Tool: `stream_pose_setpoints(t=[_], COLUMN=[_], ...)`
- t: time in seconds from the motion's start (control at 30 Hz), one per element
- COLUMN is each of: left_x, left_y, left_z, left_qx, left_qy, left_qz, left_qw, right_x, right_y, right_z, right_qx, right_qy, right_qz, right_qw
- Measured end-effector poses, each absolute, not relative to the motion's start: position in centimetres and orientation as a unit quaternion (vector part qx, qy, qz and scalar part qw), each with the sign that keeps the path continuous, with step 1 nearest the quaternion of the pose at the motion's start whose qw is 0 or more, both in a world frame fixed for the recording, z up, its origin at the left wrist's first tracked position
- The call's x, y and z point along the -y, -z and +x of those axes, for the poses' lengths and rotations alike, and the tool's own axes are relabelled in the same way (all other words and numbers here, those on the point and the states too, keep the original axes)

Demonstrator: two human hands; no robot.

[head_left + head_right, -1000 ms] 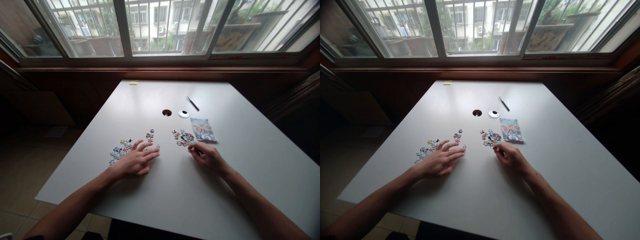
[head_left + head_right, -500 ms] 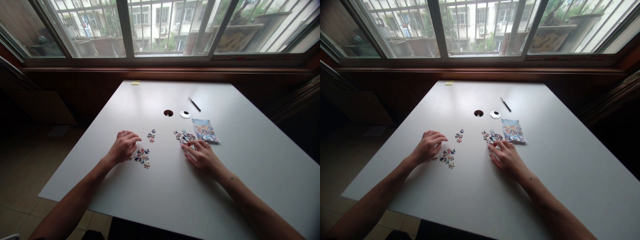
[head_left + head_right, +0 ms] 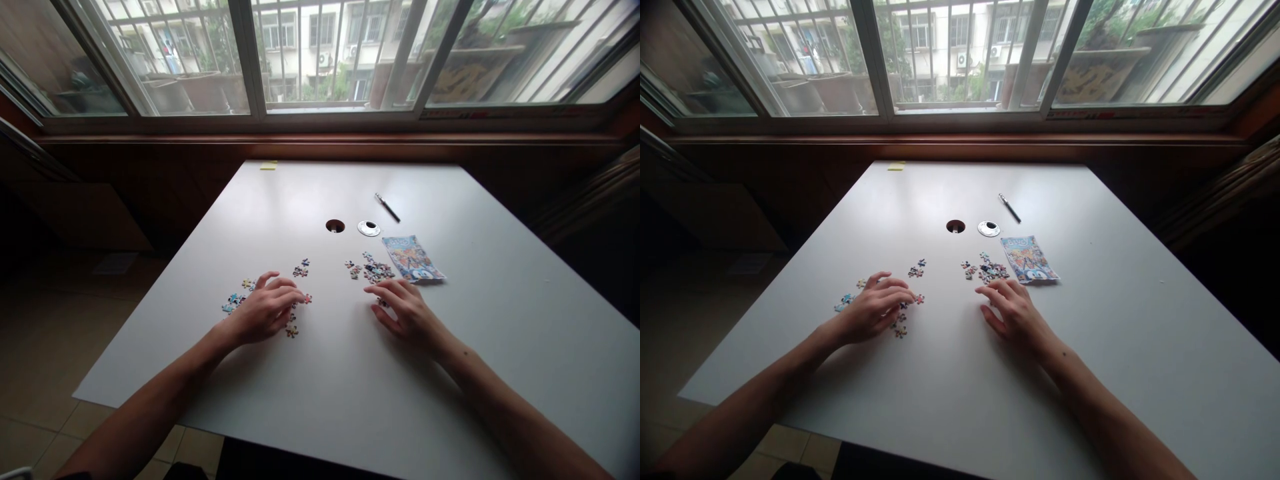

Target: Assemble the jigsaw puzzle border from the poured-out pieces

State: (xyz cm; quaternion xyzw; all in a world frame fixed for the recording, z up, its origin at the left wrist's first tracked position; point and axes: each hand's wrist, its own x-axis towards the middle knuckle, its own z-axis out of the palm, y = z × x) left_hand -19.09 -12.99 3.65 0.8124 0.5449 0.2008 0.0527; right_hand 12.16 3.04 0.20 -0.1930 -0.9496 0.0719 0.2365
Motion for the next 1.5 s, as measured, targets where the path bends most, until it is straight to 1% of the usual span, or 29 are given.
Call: stream_pose_setpoints(t=[0.07, 0.13, 0.37, 0.57, 0.77, 0.97, 1.03, 1.17, 1.3, 1.4, 1.5], left_x=[12.9, 12.8, 12.8, 12.4, 12.0, 11.9, 11.7, 11.9, 12.4, 12.3, 11.9], left_y=[-3.4, -3.2, -3.2, -2.9, -2.8, -3.3, -3.4, -3.5, -3.7, -3.6, -3.4], left_z=[-19.7, -20.1, -19.0, -19.4, -18.7, -19.0, -19.1, -18.9, -19.0, -19.4, -19.5], left_qx=[-0.581, -0.596, -0.533, -0.603, -0.558, -0.583, -0.585, -0.554, -0.527, -0.557, -0.589], left_qy=[-0.235, -0.241, -0.135, -0.162, -0.106, -0.141, -0.135, -0.118, -0.153, -0.185, -0.173], left_qz=[0.778, 0.766, 0.835, 0.781, 0.823, 0.799, 0.799, 0.823, 0.833, 0.809, 0.789], left_qw=[0.029, 0.019, 0.039, 0.003, 0.035, 0.038, 0.039, 0.055, 0.068, 0.041, 0.025], right_x=[-3.0, -3.0, -3.0, -3.0, -2.9, -2.9, -2.9, -2.8, -2.8, -2.8, -2.7], right_y=[-0.3, -0.4, -0.4, -0.3, -0.3, -0.3, -0.3, -0.3, -0.5, -0.6, -0.5], right_z=[12.2, 12.1, 12.0, 12.2, 12.2, 12.2, 12.2, 12.1, 12.2, 12.2, 12.2], right_qx=[0.949, 0.949, 0.951, 0.952, 0.954, 0.953, 0.954, 0.955, 0.953, 0.952, 0.953], right_qy=[-0.076, -0.08, -0.091, -0.093, -0.096, -0.098, -0.1, -0.104, -0.105, -0.103, -0.104], right_qz=[-0.191, -0.19, -0.184, -0.186, -0.181, -0.179, -0.179, -0.177, -0.181, -0.187, -0.186], right_qw=[0.239, 0.237, 0.232, 0.226, 0.217, 0.223, 0.221, 0.216, 0.218, 0.218, 0.214])
